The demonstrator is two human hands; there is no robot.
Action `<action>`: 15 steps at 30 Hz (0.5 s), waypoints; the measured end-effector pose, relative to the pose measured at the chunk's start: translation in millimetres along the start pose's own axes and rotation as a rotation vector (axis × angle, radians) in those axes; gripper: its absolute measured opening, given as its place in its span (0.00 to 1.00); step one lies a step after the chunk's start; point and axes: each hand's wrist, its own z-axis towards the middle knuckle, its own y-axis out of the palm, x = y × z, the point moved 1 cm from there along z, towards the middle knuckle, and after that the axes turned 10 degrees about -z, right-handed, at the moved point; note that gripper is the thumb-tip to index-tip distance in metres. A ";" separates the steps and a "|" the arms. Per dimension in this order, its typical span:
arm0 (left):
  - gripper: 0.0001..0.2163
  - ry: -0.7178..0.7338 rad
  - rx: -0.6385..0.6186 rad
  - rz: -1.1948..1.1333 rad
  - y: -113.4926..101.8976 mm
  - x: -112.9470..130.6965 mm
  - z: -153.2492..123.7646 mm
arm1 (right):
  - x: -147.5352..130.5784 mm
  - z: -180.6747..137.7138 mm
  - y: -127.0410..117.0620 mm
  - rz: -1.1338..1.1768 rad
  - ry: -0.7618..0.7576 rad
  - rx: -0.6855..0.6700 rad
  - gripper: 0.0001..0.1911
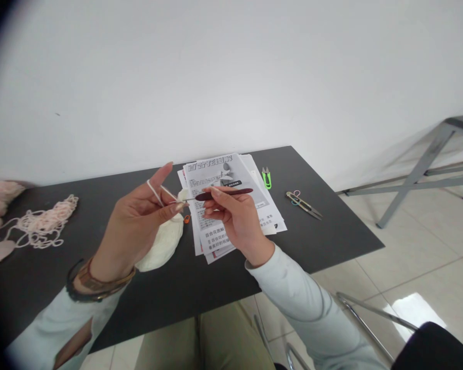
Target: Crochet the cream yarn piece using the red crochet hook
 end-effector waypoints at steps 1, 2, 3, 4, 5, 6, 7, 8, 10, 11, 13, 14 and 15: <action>0.30 -0.012 0.010 -0.016 0.3 -1.0 -0.1 | -0.7 -2.3 1.2 -0.043 -0.063 0.020 0.10; 0.30 -0.022 0.024 -0.031 0.6 -2.1 -0.2 | -1.4 -4.8 2.6 -0.092 -0.140 0.038 0.08; 0.29 -0.029 0.043 -0.043 0.9 -3.2 -0.3 | -2.0 -7.4 4.1 -0.146 -0.223 0.057 0.07; 0.29 -0.032 0.065 -0.052 1.3 -4.4 -0.5 | -2.2 -9.9 5.7 -0.205 -0.300 0.075 0.06; 0.29 -0.028 0.088 -0.056 1.6 -5.5 -0.7 | -2.1 -12.3 7.1 -0.264 -0.364 0.092 0.05; 0.28 -0.021 0.108 -0.057 2.1 -6.6 -0.9 | -1.6 -14.4 8.3 -0.326 -0.417 0.109 0.05; 0.28 -0.014 0.122 -0.057 2.5 -7.7 -1.0 | -0.9 -16.3 9.0 -0.389 -0.461 0.125 0.06; 0.27 -0.007 0.135 -0.059 3.0 -8.7 -0.9 | 0.1 -18.0 9.4 -0.452 -0.511 0.138 0.06; 0.25 -0.004 0.158 -0.071 3.5 -10.5 -0.3 | 1.7 -20.8 9.1 -0.598 -0.661 0.135 0.09; 0.25 -0.010 0.174 -0.087 3.4 -11.1 0.4 | 2.3 -22.2 8.7 -0.680 -0.767 0.120 0.12; 0.24 -0.053 0.202 -0.152 2.4 -11.5 2.3 | 3.2 -25.3 7.6 -0.874 -0.976 0.054 0.19; 0.24 -0.086 0.210 -0.200 1.5 -11.1 3.4 | 3.5 -27.0 6.9 -0.979 -1.065 0.004 0.22; 0.24 -0.129 0.204 -0.251 0.7 -10.3 4.3 | 3.6 -28.6 6.3 -1.082 -1.131 -0.049 0.24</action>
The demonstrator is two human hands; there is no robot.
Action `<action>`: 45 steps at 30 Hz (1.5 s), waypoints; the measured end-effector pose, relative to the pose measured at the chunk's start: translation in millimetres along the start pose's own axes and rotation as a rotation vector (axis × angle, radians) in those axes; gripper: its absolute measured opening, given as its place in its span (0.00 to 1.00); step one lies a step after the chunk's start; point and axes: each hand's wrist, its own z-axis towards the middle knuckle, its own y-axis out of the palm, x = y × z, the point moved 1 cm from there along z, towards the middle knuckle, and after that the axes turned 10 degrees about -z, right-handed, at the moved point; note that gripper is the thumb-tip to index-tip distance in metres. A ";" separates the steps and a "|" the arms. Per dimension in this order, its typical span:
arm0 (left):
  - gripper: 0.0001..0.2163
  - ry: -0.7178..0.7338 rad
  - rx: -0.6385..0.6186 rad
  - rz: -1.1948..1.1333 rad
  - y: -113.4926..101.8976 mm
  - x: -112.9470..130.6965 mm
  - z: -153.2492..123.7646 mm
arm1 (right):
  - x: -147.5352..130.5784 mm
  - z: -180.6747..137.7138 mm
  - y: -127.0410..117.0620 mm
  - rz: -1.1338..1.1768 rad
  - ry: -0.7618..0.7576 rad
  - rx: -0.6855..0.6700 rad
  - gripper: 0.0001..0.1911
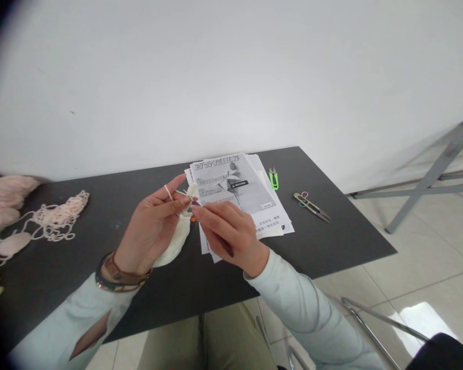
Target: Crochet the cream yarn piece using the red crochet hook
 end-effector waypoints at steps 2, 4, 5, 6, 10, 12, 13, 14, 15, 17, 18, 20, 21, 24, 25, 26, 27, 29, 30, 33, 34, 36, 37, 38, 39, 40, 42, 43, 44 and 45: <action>0.25 -0.111 -0.046 -0.072 -0.3 3.4 1.1 | -1.8 -1.8 -2.4 -0.112 -0.150 -0.081 0.26; 0.27 -0.160 -0.117 -0.084 0.4 8.2 0.7 | -3.1 -2.1 -4.7 -0.149 -0.204 -0.104 0.26; 0.28 -0.143 -0.151 -0.066 1.0 10.8 0.1 | -3.2 -1.5 -5.5 -0.126 -0.185 -0.094 0.26; 0.29 -0.108 -0.177 -0.039 1.6 13.1 -0.7 | -2.7 -0.4 -6.0 -0.076 -0.139 -0.062 0.26; 0.33 0.014 -0.208 0.052 3.1 15.2 -3.5 | 5.3 6.0 -2.3 0.266 0.221 0.099 0.19; 0.34 0.032 -0.197 0.072 2.3 11.6 -4.0 | 10.3 7.9 2.5 0.398 0.424 0.105 0.13; 0.33 0.049 -0.183 0.085 1.7 9.2 -4.0 | 12.1 8.1 4.9 0.437 0.500 0.094 0.11; 0.33 0.071 -0.165 0.099 1.0 6.5 -3.8 | 13.1 7.9 7.0 0.452 0.548 0.087 0.11; 0.32 0.095 -0.142 0.113 0.3 3.9 -3.3 | 13.1 7.2 8.4 0.437 0.553 0.088 0.11; 0.30 0.138 -0.084 0.132 -0.9 -0.3 -1.8 | 10.8 5.0 9.0 0.318 0.427 0.081 0.13; 0.29 0.145 -0.063 0.130 -1.3 -1.4 -0.8 | 8.7 3.4 8.2 0.224 0.308 0.070 0.15; 0.28 0.109 -0.046 0.095 -1.6 -0.7 0.9 | 4.5 0.1 6.0 0.012 0.042 -0.032 0.21; 0.28 0.072 -0.055 0.062 -1.4 1.2 1.6 | 3.0 -1.4 4.5 -0.077 -0.071 -0.078 0.23; 0.25 -0.060 -0.126 -0.032 0.1 11.8 1.7 | 1.6 -2.9 -0.8 -0.168 -0.216 -0.084 0.24; 0.24 -0.096 -0.149 -0.041 0.5 16.0 1.3 | 1.7 -2.2 -1.8 -0.129 -0.204 -0.068 0.23; 0.24 -0.126 -0.176 -0.040 0.9 19.8 0.7 | 1.8 -1.3 -2.2 -0.066 -0.166 -0.044 0.23; 0.23 -0.149 -0.201 -0.035 1.0 23.2 0.0 | 2.1 -0.1 -2.0 0.011 -0.103 -0.008 0.22; 0.24 -0.178 -0.246 -0.019 0.7 27.7 -1.2 | 3.2 1.8 0.4 0.182 0.086 0.066 0.19; 0.24 -0.185 -0.263 -0.014 0.2 28.9 -1.7 | 3.9 2.5 2.3 0.271 0.192 0.095 0.18; 0.25 -0.186 -0.291 0.006 -1.6 29.4 -2.4 | 6.3 3.3 8.0 0.575 0.466 0.112 0.11; 0.25 -0.182 -0.298 0.011 -2.1 29.1 -2.5 | 7.0 3.6 9.1 0.669 0.532 0.105 0.09; 0.25 -0.184 -0.313 0.017 -2.6 28.7 -2.6 | 8.2 4.2 9.4 0.795 0.644 0.084 0.07; 0.25 -0.186 -0.321 0.022 -2.5 28.7 -2.6 | 8.7 4.6 8.7 0.827 0.694 0.079 0.06; 0.25 -0.188 -0.328 0.029 -2.3 28.8 -2.6 | 9.1 5.0 7.7 0.843 0.737 0.079 0.06; 0.25 -0.187 -0.335 0.040 -2.1 29.2 -2.6 | 9.2 5.4 6.4 0.850 0.770 0.082 0.06; 0.24 -0.184 -0.339 0.052 -1.9 29.6 -2.6 | 9.2 5.9 5.1 0.856 0.792 0.087 0.07; 0.24 -0.180 -0.344 0.078 -1.8 30.5 -2.8 | 8.7 6.9 2.9 0.869 0.806 0.097 0.06; 0.24 -0.181 -0.346 0.088 -2.0 30.8 -2.9 | 8.5 7.4 2.0 0.877 0.809 0.098 0.06; 0.24 -0.183 -0.346 0.096 -2.3 31.1 -3.0 | 8.4 7.8 1.4 0.883 0.815 0.100 0.06; 0.23 -0.185 -0.346 0.101 -2.6 31.4 -3.2 | 8.5 8.1 0.8 0.888 0.824 0.105 0.06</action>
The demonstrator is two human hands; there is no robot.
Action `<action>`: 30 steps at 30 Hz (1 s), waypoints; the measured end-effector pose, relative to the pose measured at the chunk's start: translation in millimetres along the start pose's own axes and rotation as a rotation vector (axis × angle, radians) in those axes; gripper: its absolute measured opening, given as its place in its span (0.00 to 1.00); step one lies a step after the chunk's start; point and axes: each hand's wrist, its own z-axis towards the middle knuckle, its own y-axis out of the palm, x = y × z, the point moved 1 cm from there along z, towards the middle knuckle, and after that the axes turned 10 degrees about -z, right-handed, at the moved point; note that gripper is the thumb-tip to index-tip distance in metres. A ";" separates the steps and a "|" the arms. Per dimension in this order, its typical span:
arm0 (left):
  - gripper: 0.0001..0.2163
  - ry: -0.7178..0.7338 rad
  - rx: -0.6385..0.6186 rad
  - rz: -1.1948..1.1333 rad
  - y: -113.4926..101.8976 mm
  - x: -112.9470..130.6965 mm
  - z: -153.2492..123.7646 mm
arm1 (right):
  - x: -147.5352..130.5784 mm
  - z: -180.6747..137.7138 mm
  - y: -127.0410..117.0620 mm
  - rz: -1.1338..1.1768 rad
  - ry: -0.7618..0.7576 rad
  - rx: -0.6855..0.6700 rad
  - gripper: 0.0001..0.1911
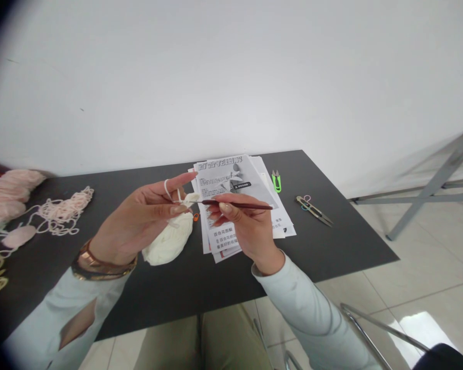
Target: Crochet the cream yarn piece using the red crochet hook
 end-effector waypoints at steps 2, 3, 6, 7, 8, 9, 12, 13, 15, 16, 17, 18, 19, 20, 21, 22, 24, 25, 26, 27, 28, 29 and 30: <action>0.23 -0.005 -0.002 -0.001 -0.4 0.4 -0.6 | -0.6 0.6 -1.2 0.008 0.017 0.018 0.07; 0.23 -0.009 -0.004 -0.009 -0.5 0.7 -0.9 | -0.7 1.0 -2.0 0.012 0.023 0.023 0.07; 0.22 -0.045 -0.031 -0.064 0.5 2.0 -1.3 | -0.9 2.0 -4.2 0.030 0.024 0.013 0.07; 0.21 -0.061 -0.042 -0.084 1.0 2.5 -1.2 | -1.1 2.3 -4.7 0.033 0.023 0.008 0.07; 0.21 -0.076 -0.053 -0.103 1.4 3.1 -1.0 | -1.5 2.5 -5.1 0.034 0.021 0.006 0.07; 0.21 -0.090 -0.064 -0.117 1.6 3.7 -0.8 | -2.0 2.7 -5.2 0.034 0.021 0.005 0.07; 0.21 -0.126 -0.084 -0.135 0.9 5.0 -0.3 | -4.3 3.6 -4.8 0.035 0.024 -0.006 0.07; 0.21 -0.140 -0.085 -0.138 0.3 5.2 -0.1 | -5.2 4.0 -4.7 0.038 0.024 -0.012 0.07; 0.21 -0.170 -0.075 -0.135 -1.2 5.4 0.1 | -6.5 5.0 -5.0 0.042 0.022 -0.028 0.06; 0.21 -0.185 -0.069 -0.132 -1.9 5.3 0.1 | -7.0 5.6 -5.5 0.042 0.015 -0.036 0.06; 0.21 -0.199 -0.066 -0.129 -2.5 5.1 0.2 | -7.3 6.2 -6.2 0.040 0.004 -0.046 0.06; 0.22 -0.213 -0.065 -0.127 -3.1 4.8 0.2 | -7.4 6.8 -7.2 0.036 -0.012 -0.058 0.06; 0.22 -0.225 -0.068 -0.126 -3.5 4.4 0.3 | -7.5 7.4 -8.3 0.030 -0.031 -0.071 0.06; 0.22 -0.236 -0.074 -0.127 -4.0 4.0 0.4 | -7.5 7.9 -9.4 0.021 -0.050 -0.085 0.05; 0.23 -0.245 -0.080 -0.128 -4.5 3.5 0.6 | -7.6 8.4 -10.5 0.011 -0.067 -0.097 0.05; 0.23 -0.253 -0.084 -0.130 -4.9 3.0 0.8 | -7.7 8.8 -11.5 0.000 -0.080 -0.109 0.04; 0.23 -0.267 -0.094 -0.134 -5.8 2.3 1.3 | -8.1 9.5 -12.8 -0.019 -0.100 -0.127 0.04; 0.23 -0.273 -0.099 -0.136 -6.0 2.0 1.5 | -8.4 9.9 -13.2 -0.024 -0.110 -0.137 0.03; 0.23 -0.280 -0.102 -0.139 -6.2 1.9 1.7 | -8.9 10.2 -13.3 -0.026 -0.121 -0.149 0.03; 0.23 -0.286 -0.104 -0.142 -6.2 1.9 1.8 | -9.4 10.6 -13.4 -0.027 -0.133 -0.162 0.03; 0.22 -0.292 -0.105 -0.145 -6.1 2.0 1.9 | -9.9 11.0 -13.5 -0.027 -0.143 -0.175 0.03; 0.22 -0.297 -0.106 -0.147 -6.1 2.1 2.0 | -10.4 11.4 -13.7 -0.027 -0.151 -0.188 0.03; 0.22 -0.303 -0.107 -0.148 -6.1 2.2 2.0 | -10.8 11.7 -14.0 -0.028 -0.155 -0.199 0.02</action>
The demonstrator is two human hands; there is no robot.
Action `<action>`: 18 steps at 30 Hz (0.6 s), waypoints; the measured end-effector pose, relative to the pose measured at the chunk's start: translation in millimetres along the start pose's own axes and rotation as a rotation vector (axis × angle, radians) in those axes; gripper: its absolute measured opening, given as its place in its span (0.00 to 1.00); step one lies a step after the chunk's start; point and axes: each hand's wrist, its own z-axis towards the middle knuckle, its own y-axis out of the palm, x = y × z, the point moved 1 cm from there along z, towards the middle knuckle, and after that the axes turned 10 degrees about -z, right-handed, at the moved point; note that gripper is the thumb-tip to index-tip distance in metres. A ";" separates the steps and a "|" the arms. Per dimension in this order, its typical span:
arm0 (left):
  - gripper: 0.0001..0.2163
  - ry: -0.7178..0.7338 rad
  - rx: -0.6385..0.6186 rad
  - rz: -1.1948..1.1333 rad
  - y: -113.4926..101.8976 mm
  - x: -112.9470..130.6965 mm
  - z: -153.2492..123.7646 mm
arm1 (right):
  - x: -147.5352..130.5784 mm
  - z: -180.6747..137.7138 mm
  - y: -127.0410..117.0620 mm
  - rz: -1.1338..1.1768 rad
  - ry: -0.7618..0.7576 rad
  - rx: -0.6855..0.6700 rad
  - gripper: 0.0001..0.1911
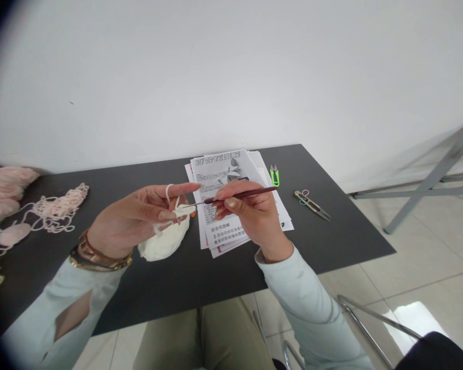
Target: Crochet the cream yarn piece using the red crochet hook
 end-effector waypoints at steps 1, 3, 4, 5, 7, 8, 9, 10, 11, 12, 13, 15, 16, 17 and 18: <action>0.22 -0.006 -0.001 0.000 -0.1 0.1 0.0 | -0.3 0.3 -0.5 0.000 0.000 -0.008 0.02; 0.23 -0.017 -0.003 0.004 -0.7 0.2 -0.1 | -0.9 0.5 -1.9 0.003 0.008 -0.017 0.03; 0.23 -0.023 -0.002 0.006 -1.2 0.2 -0.1 | -1.2 0.5 -2.5 0.006 0.013 -0.020 0.03; 0.23 -0.028 -0.001 0.010 -1.7 0.1 -0.1 | -1.6 0.5 -2.9 0.010 0.016 -0.021 0.03; 0.23 -0.033 -0.004 0.021 -2.4 -0.2 -0.1 | -2.6 0.5 -3.3 0.016 0.020 -0.022 0.03; 0.23 -0.034 -0.007 0.026 -2.4 -0.4 -0.2 | -3.0 0.5 -3.3 0.018 0.025 -0.019 0.03; 0.23 -0.035 -0.013 0.031 -2.3 -0.6 -0.3 | -3.5 0.5 -3.1 0.022 0.034 -0.014 0.04; 0.22 -0.037 -0.020 0.036 -1.9 -0.9 -0.4 | -3.7 0.5 -2.8 0.027 0.050 -0.007 0.04; 0.22 -0.038 -0.031 0.042 -1.3 -1.1 -0.8 | -3.7 0.4 -2.5 0.035 0.072 0.001 0.04; 0.22 -0.037 -0.041 0.053 -0.6 -1.4 -1.3 | -3.4 0.3 -2.3 0.046 0.097 0.011 0.05; 0.21 -0.034 -0.053 0.074 0.3 -1.7 -2.0 | -2.8 0.2 -2.1 0.059 0.123 0.021 0.06; 0.21 -0.001 -0.050 0.157 2.1 -1.9 -4.1 | -0.7 0.1 -1.9 0.086 0.185 0.041 0.07; 0.21 0.029 -0.034 0.215 3.0 -1.8 -5.5 | 0.7 0.3 -1.8 0.102 0.220 0.053 0.08; 0.21 0.063 -0.011 0.280 4.0 -1.6 -6.9 | 2.3 0.7 -1.6 0.120 0.259 0.066 0.09; 0.20 0.100 0.015 0.346 5.1 -1.2 -8.2 | 3.7 1.2 -1.3 0.142 0.300 0.078 0.10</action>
